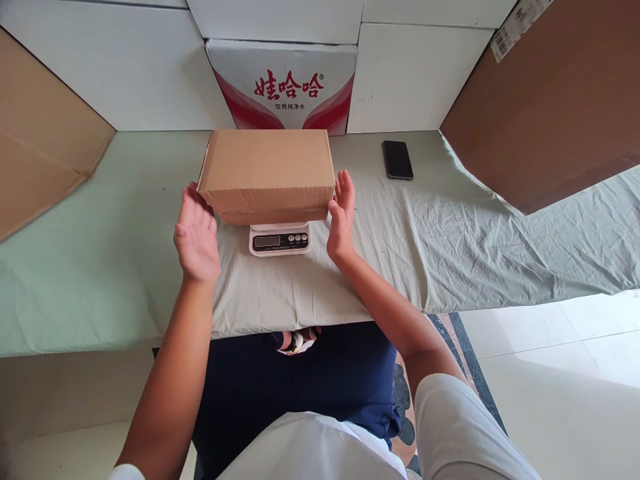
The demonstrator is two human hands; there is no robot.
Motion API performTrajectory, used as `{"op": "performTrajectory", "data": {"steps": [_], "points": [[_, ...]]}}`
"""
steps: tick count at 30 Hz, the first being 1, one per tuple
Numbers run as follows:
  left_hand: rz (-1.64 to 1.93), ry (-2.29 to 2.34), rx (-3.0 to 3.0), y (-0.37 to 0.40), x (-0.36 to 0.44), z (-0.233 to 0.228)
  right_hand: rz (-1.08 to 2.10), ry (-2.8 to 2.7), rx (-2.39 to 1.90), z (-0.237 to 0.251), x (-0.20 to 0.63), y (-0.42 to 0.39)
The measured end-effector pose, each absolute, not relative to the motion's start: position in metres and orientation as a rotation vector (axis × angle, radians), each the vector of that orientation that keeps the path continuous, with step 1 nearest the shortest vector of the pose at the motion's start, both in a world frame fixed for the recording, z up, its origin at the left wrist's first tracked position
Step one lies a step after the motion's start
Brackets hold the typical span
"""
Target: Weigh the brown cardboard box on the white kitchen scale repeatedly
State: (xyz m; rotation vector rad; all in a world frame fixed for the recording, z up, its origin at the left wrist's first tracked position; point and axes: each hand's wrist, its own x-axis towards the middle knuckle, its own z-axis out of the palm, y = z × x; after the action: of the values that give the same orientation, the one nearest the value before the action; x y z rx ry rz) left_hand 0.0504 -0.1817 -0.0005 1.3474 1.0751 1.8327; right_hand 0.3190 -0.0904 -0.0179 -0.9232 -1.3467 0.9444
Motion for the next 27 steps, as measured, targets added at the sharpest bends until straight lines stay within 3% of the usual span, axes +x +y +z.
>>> {"op": "performTrajectory", "data": {"steps": [13, 27], "points": [[1.647, 1.129, 1.312, -0.180, 0.056, 0.001, 1.033, -1.373, -0.883, -0.010, 0.319, -0.094], [1.691, 1.137, 1.310, -0.181, 0.057, 0.003, 1.031, -1.382, -0.895, 0.000, 0.316, -0.097]]}}
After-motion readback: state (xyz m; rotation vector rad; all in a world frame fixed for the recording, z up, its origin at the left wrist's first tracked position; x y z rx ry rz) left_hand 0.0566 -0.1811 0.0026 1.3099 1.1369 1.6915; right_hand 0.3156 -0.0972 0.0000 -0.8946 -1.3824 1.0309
